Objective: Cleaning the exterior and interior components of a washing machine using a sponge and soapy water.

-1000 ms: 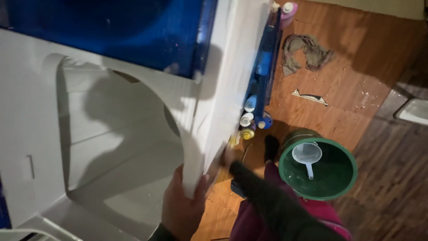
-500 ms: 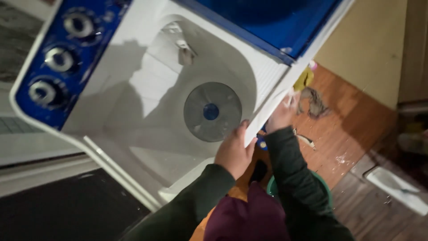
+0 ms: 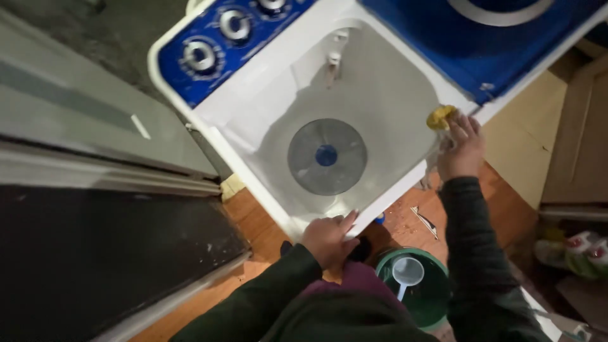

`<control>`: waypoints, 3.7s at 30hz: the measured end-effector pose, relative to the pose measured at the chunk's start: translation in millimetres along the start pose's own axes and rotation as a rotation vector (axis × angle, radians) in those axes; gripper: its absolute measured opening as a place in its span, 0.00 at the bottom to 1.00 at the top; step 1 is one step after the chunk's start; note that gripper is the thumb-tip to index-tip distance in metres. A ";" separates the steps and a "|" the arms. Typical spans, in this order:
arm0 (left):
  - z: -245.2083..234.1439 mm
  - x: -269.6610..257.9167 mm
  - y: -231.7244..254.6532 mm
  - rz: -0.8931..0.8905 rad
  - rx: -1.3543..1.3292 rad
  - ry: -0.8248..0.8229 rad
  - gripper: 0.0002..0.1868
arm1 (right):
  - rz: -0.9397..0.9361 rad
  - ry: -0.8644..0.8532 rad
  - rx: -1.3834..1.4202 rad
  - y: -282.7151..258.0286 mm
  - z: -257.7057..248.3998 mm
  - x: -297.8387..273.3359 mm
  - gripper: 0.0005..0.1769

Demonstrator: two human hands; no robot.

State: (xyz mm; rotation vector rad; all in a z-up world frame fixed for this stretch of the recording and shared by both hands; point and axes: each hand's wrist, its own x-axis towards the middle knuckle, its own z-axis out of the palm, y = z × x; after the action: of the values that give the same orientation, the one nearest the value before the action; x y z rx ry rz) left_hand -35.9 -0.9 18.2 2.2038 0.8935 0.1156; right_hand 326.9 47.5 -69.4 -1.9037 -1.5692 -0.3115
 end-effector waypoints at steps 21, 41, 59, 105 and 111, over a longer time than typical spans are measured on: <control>-116.1 -37.7 -199.7 -0.131 0.436 0.600 0.32 | -0.224 -0.486 0.634 -393.5 11.8 -38.6 0.25; -80.3 -96.5 -299.5 -0.290 -0.513 0.735 0.34 | -0.098 -0.507 0.444 -465.3 158.1 56.1 0.32; -50.3 -9.7 -366.8 -0.303 -0.941 0.790 0.29 | -0.067 -0.708 0.226 -423.8 61.7 -15.0 0.29; -151.4 66.3 -550.1 -0.383 -1.556 0.232 0.22 | -0.630 -0.771 -0.614 -630.1 215.2 205.2 0.09; -255.0 74.4 -454.1 0.033 -1.174 0.361 0.26 | -0.101 -0.849 -0.601 -594.9 229.6 299.9 0.12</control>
State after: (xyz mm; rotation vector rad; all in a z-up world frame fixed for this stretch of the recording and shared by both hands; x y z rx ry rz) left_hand -322.4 419.5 -115.6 1.0965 0.6849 0.8409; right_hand -205.3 471.1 115.0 -2.6288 -2.3077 0.0142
